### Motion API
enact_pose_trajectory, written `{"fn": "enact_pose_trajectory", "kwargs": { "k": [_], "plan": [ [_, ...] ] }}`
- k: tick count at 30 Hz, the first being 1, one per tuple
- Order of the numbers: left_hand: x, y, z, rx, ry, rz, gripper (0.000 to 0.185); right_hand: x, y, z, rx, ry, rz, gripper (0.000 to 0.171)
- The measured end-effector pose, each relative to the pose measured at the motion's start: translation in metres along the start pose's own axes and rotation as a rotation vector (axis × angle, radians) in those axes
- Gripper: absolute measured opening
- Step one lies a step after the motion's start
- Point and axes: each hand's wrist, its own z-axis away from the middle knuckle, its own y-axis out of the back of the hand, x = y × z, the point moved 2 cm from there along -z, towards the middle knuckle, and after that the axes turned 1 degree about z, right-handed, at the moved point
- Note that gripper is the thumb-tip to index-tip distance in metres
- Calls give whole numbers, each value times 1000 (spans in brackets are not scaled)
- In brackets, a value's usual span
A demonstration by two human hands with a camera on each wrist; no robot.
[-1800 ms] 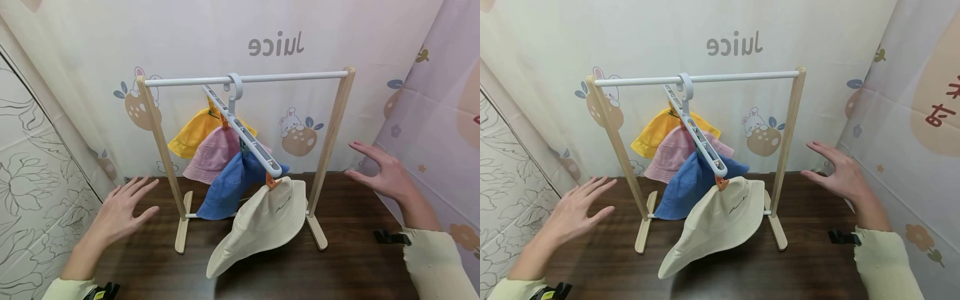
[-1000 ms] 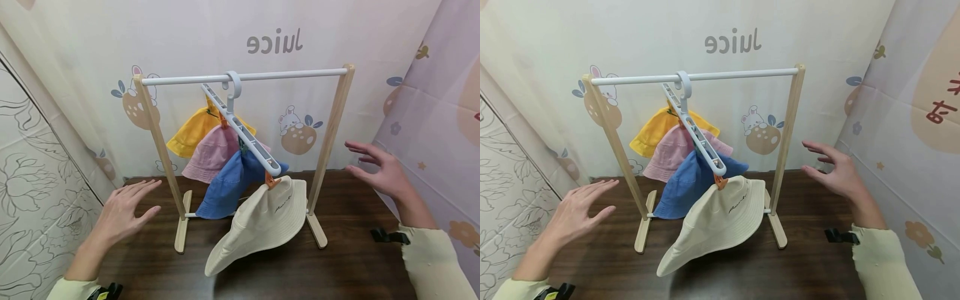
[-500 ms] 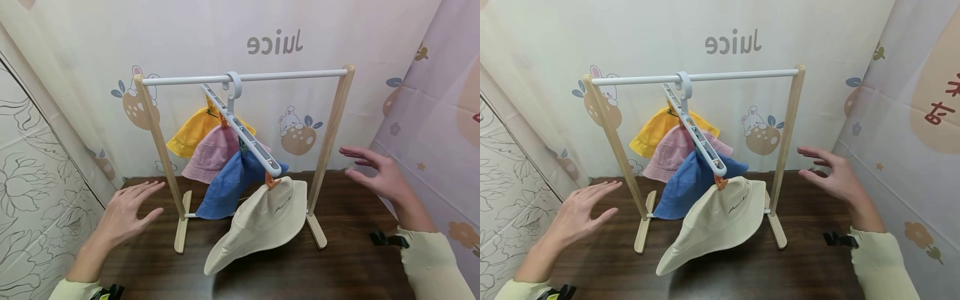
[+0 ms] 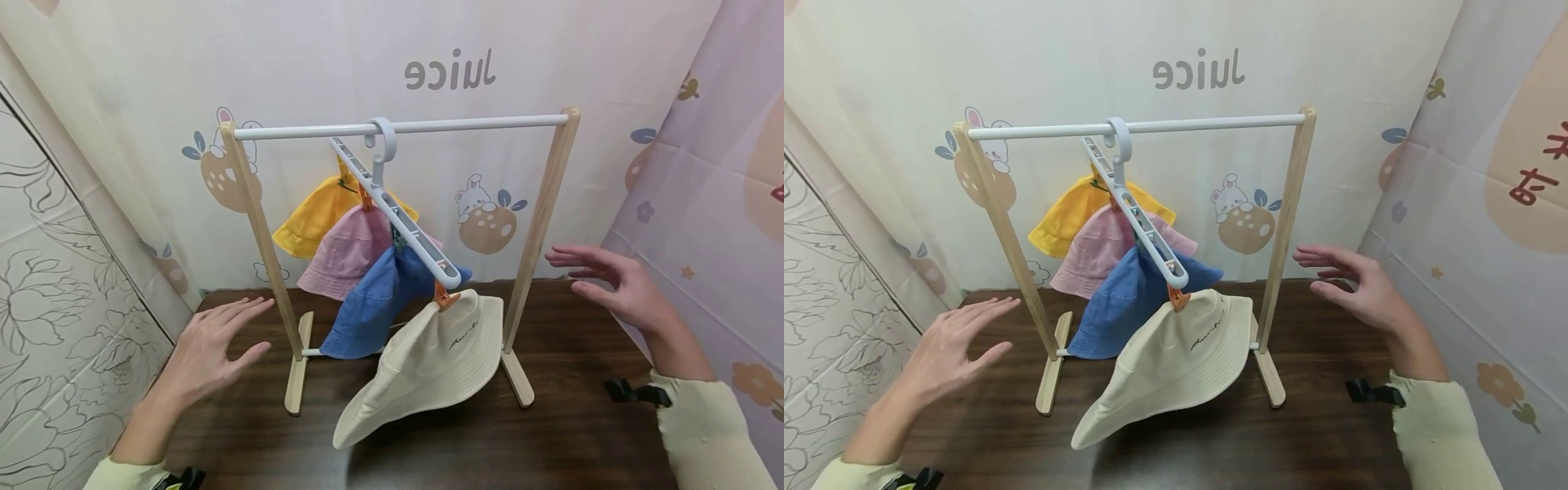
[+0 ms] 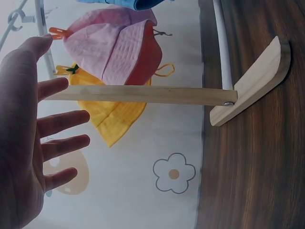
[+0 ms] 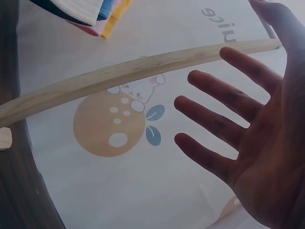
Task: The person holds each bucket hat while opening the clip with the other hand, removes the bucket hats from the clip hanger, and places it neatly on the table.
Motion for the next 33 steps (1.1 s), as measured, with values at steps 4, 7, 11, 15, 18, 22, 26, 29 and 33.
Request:
{"fn": "enact_pose_trajectory", "kwargs": {
  "k": [4, 7, 11, 15, 18, 22, 26, 29, 33],
  "plan": [
    [1, 0, 0, 3, -2, 4, 66, 2, -3, -1, -24, 17, -65, 59],
    [2, -1, -1, 4, -3, 13, 66, 4, -5, -2, -45, 70, -136, 57],
    [4, -2, -2, 3, -5, 29, 66, 5, -6, -3, -64, 128, -195, 51],
    [6, -4, -4, -2, -4, 33, 65, 6, -6, -3, -68, 150, -210, 55],
    [7, -4, -4, -2, 0, 33, 65, 5, -7, -4, -78, 154, -217, 60],
    [7, -5, -4, -6, 3, 32, 66, 2, -9, -5, -96, 142, -226, 61],
    [9, -7, -5, -15, 4, 35, 67, 0, -12, -5, -108, 109, -224, 61],
    [11, -7, -5, -22, 8, 34, 67, 0, -13, -5, -121, 72, -203, 61],
    [14, -7, -7, -23, 10, 20, 67, -1, -14, -5, -142, 69, -187, 62]
  ]
}}
